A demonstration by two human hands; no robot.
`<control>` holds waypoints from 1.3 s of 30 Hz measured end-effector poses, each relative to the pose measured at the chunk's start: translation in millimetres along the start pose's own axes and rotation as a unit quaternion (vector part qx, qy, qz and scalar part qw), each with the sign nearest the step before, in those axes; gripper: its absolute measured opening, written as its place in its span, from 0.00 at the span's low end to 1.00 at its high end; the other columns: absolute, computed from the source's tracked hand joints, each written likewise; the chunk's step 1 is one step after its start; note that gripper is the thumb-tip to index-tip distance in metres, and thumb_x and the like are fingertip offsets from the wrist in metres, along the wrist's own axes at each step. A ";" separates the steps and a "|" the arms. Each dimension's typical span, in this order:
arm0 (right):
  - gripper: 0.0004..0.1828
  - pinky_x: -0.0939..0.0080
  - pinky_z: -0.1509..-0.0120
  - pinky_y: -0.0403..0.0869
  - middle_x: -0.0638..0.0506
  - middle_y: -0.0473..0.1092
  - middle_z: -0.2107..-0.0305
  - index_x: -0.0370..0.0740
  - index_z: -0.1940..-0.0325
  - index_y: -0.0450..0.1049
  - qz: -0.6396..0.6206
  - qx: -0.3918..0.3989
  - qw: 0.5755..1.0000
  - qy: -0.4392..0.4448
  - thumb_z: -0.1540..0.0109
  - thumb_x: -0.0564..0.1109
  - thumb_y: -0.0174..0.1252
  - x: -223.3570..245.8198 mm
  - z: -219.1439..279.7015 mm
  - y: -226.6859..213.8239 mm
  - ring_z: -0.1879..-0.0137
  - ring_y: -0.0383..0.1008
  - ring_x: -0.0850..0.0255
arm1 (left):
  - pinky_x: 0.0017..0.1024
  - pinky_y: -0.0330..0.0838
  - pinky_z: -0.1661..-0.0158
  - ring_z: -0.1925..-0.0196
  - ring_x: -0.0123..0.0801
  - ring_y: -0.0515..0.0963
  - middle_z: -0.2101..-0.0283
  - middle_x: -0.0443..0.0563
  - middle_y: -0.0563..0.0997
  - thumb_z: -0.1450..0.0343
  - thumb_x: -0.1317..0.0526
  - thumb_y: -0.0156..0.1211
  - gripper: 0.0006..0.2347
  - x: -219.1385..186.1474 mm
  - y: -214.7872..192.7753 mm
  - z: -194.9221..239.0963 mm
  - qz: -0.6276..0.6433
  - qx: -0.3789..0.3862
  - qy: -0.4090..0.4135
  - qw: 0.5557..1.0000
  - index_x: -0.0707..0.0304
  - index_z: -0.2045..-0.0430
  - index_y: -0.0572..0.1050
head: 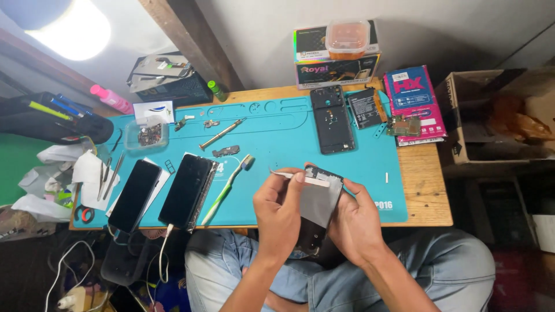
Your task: The person cleans the back of a disassembled smartphone using a toothbrush and a small metal tool. They scrub the surface with the toothbrush and scrape residue with the tool, repeating the process on different areas of the phone's back.
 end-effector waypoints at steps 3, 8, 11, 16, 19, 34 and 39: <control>0.40 0.51 0.29 0.62 0.41 0.72 0.35 0.37 0.21 0.69 0.014 -0.018 1.000 0.010 0.29 0.60 0.30 6.3 -2.8 -9.8 0.35 0.69 0.47 | 0.23 0.73 0.63 0.64 0.23 0.80 0.67 0.43 0.85 0.23 0.61 0.62 0.07 -2.3 12.7 0.5 0.012 0.077 -0.008 0.997 0.62 0.69 0.84; 0.41 0.50 0.31 0.63 0.40 0.74 0.39 0.37 0.22 0.70 0.046 -0.004 0.999 0.016 0.29 0.61 0.29 11.8 -3.9 -20.1 0.38 0.70 0.48 | 0.27 0.79 0.57 0.57 0.28 0.84 0.61 0.49 0.88 0.24 0.60 0.62 0.07 -2.5 18.1 -5.1 0.021 0.050 -0.010 0.998 0.65 0.65 0.84; 0.41 0.51 0.33 0.63 0.41 0.75 0.41 0.37 0.23 0.72 0.066 -0.015 0.997 0.025 0.29 0.62 0.31 16.9 -3.2 -24.9 0.40 0.70 0.49 | 0.26 0.78 0.59 0.58 0.28 0.84 0.61 0.49 0.88 0.24 0.60 0.62 0.08 -5.4 23.9 -6.2 0.024 0.060 -0.028 0.998 0.65 0.65 0.84; 0.39 0.48 0.32 0.65 0.41 0.75 0.42 0.36 0.28 0.73 0.073 -0.008 0.997 0.028 0.27 0.63 0.32 23.4 0.0 -18.9 0.40 0.70 0.48 | 0.28 0.79 0.53 0.55 0.30 0.85 0.59 0.48 0.89 0.23 0.59 0.62 0.09 -10.4 21.0 -10.5 0.008 0.088 0.008 0.996 0.63 0.70 0.84; 0.39 0.48 0.28 0.65 0.44 0.73 0.33 0.40 0.20 0.69 0.097 -0.021 0.994 0.047 0.28 0.59 0.31 28.6 10.1 -1.9 0.33 0.70 0.49 | 0.24 0.60 0.79 0.80 0.20 0.64 0.76 0.42 0.79 0.23 0.59 0.62 0.10 -5.7 5.9 -10.4 0.015 0.100 -0.024 0.995 0.66 0.61 0.86; 0.40 0.45 0.61 0.80 0.37 0.81 0.54 0.37 0.26 0.77 0.192 0.008 0.981 0.034 0.27 0.66 0.38 -0.1 -13.6 16.6 0.60 0.80 0.48 | 0.26 0.60 0.78 0.81 0.22 0.65 0.78 0.45 0.79 0.22 0.62 0.61 0.07 -15.9 -68.8 -19.9 0.018 0.120 0.003 0.993 0.64 0.67 0.82; 0.42 0.44 0.61 0.80 0.31 0.80 0.62 0.41 0.26 0.77 0.213 0.004 0.975 0.056 0.28 0.70 0.38 -12.5 -20.1 23.1 0.65 0.80 0.45 | 0.27 0.56 0.79 0.82 0.22 0.60 0.83 0.41 0.68 0.21 0.62 0.60 0.08 -16.1 -84.5 -19.0 0.017 0.140 0.010 0.990 0.63 0.70 0.81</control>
Point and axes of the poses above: each hand's wrist, its own z-axis away from the middle knuckle, its own y-axis out of the palm, x = y × z, the point moved 5 cm from there along -z, towards the middle knuckle
